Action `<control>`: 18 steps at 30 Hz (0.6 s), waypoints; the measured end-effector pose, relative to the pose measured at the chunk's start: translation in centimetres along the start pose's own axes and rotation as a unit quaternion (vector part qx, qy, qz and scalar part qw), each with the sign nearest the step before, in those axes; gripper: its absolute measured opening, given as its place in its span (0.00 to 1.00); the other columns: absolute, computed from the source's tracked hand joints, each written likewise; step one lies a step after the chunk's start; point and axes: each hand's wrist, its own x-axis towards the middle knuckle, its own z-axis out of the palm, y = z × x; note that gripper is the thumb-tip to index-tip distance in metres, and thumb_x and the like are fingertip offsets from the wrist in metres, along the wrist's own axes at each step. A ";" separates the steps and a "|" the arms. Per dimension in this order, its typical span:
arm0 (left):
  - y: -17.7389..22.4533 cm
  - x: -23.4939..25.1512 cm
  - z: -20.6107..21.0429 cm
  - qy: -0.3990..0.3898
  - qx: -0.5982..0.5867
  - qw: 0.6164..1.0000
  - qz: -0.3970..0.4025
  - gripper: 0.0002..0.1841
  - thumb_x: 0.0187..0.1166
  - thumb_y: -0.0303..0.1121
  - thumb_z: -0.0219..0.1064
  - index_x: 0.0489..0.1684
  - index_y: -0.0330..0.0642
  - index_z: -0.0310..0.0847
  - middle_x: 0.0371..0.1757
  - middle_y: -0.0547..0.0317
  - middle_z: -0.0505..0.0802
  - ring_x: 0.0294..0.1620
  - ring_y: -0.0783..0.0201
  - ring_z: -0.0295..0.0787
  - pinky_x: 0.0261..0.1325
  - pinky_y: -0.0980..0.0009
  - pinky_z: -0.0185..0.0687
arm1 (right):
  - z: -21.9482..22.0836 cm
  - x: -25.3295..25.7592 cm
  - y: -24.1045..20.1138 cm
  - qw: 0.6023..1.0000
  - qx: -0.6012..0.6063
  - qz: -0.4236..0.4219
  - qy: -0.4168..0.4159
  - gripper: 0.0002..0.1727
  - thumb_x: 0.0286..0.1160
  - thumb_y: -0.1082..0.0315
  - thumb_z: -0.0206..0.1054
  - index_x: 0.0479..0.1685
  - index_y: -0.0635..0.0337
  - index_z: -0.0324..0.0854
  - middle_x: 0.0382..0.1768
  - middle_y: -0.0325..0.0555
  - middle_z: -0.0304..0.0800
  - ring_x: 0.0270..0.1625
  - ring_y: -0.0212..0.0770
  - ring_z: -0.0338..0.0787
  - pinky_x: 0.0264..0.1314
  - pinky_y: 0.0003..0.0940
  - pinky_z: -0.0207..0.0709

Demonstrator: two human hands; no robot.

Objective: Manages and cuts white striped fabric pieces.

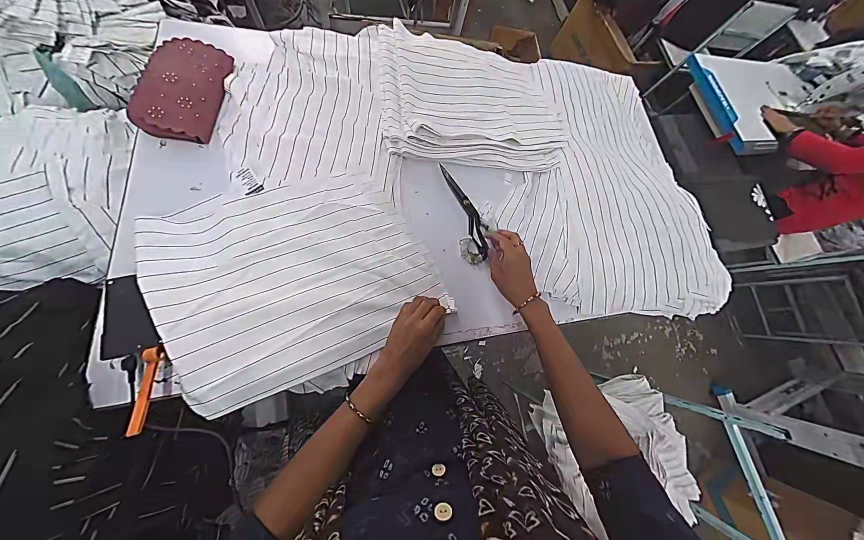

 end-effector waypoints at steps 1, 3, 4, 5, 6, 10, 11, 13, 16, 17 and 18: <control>0.1 0.1 0.1 0.001 0.008 1.000 0.000 0.09 0.78 0.29 0.66 0.38 0.34 0.91 0.45 0.43 0.94 0.50 0.43 0.93 0.53 0.52 0.87 | 0.2 0.8 -0.5 0.999 -0.010 0.028 -0.023 0.21 0.79 0.76 0.64 0.70 0.69 0.80 0.71 0.69 0.79 0.71 0.65 0.82 0.73 0.55 0.77; 0.2 0.1 0.4 0.009 0.028 1.000 0.004 0.09 0.78 0.30 0.66 0.40 0.37 0.93 0.43 0.45 0.94 0.49 0.44 0.93 0.50 0.52 0.86 | 0.9 1.8 -1.0 0.996 -0.027 0.066 -0.050 0.26 0.80 0.70 0.67 0.75 0.71 0.74 0.73 0.72 0.76 0.73 0.67 0.80 0.75 0.58 0.74; 0.3 0.1 0.5 0.015 0.036 0.999 0.006 0.09 0.78 0.31 0.66 0.40 0.38 0.93 0.42 0.45 0.94 0.48 0.44 0.93 0.49 0.52 0.85 | 1.2 2.1 -1.2 0.994 -0.041 0.081 -0.060 0.28 0.81 0.67 0.68 0.77 0.71 0.73 0.73 0.72 0.77 0.73 0.67 0.80 0.75 0.59 0.74; 0.4 0.2 0.6 0.019 0.042 0.999 0.007 0.09 0.78 0.30 0.67 0.41 0.39 0.94 0.41 0.46 0.94 0.47 0.44 0.93 0.48 0.52 0.85 | 1.5 2.2 -1.5 0.992 -0.058 0.094 -0.068 0.28 0.82 0.65 0.68 0.77 0.70 0.72 0.72 0.71 0.77 0.73 0.67 0.80 0.75 0.59 0.74; 0.4 0.2 0.7 0.024 0.045 0.999 0.010 0.09 0.77 0.30 0.67 0.41 0.40 0.94 0.41 0.46 0.94 0.46 0.44 0.93 0.47 0.51 0.85 | 1.6 2.3 -1.7 0.989 -0.075 0.104 -0.071 0.28 0.82 0.64 0.68 0.77 0.70 0.72 0.71 0.71 0.78 0.72 0.67 0.81 0.73 0.59 0.75; 0.3 0.2 0.8 0.020 0.044 0.999 0.017 0.10 0.76 0.29 0.67 0.45 0.40 0.95 0.41 0.45 0.94 0.47 0.42 0.93 0.48 0.49 0.85 | 0.3 2.6 -2.5 0.968 -0.155 0.154 -0.120 0.26 0.82 0.56 0.68 0.68 0.70 0.79 0.62 0.69 0.84 0.64 0.67 0.86 0.63 0.64 0.78; 0.2 0.1 0.9 0.019 0.044 0.999 0.018 0.10 0.77 0.30 0.67 0.45 0.41 0.95 0.41 0.45 0.94 0.47 0.42 0.92 0.48 0.50 0.84 | -0.4 2.6 -2.7 0.961 -0.162 0.172 -0.142 0.25 0.81 0.55 0.68 0.64 0.68 0.81 0.59 0.68 0.86 0.61 0.67 0.88 0.59 0.66 0.79; 0.2 0.1 0.8 0.018 0.037 0.999 0.019 0.10 0.77 0.30 0.67 0.46 0.40 0.95 0.42 0.44 0.94 0.47 0.42 0.93 0.49 0.49 0.84 | -1.9 2.3 -2.6 0.958 -0.113 0.197 -0.175 0.20 0.81 0.57 0.67 0.56 0.68 0.85 0.48 0.65 0.90 0.53 0.62 0.89 0.54 0.63 0.78; -0.2 0.0 1.1 0.027 0.024 0.999 0.024 0.10 0.78 0.30 0.66 0.46 0.41 0.95 0.49 0.45 0.95 0.52 0.44 0.93 0.52 0.49 0.84 | -3.6 -1.3 -1.3 0.936 0.155 0.218 -0.228 0.14 0.89 0.71 0.55 0.58 0.72 0.82 0.41 0.49 0.91 0.41 0.34 0.88 0.50 0.32 0.81; -0.2 0.0 1.2 0.023 0.019 0.999 0.021 0.10 0.79 0.30 0.65 0.47 0.41 0.94 0.52 0.46 0.95 0.56 0.45 0.93 0.55 0.48 0.83 | -3.9 -3.5 -1.1 0.910 0.239 0.226 -0.252 0.15 0.89 0.74 0.50 0.60 0.74 0.78 0.42 0.46 0.92 0.41 0.30 0.90 0.50 0.29 0.83; -0.2 0.0 1.2 0.020 0.011 1.000 0.017 0.11 0.80 0.30 0.65 0.47 0.41 0.94 0.55 0.47 0.95 0.59 0.45 0.92 0.59 0.47 0.83 | -4.2 -5.9 -1.2 0.886 0.297 0.235 -0.268 0.15 0.88 0.76 0.47 0.61 0.75 0.74 0.41 0.45 0.91 0.40 0.31 0.90 0.49 0.29 0.84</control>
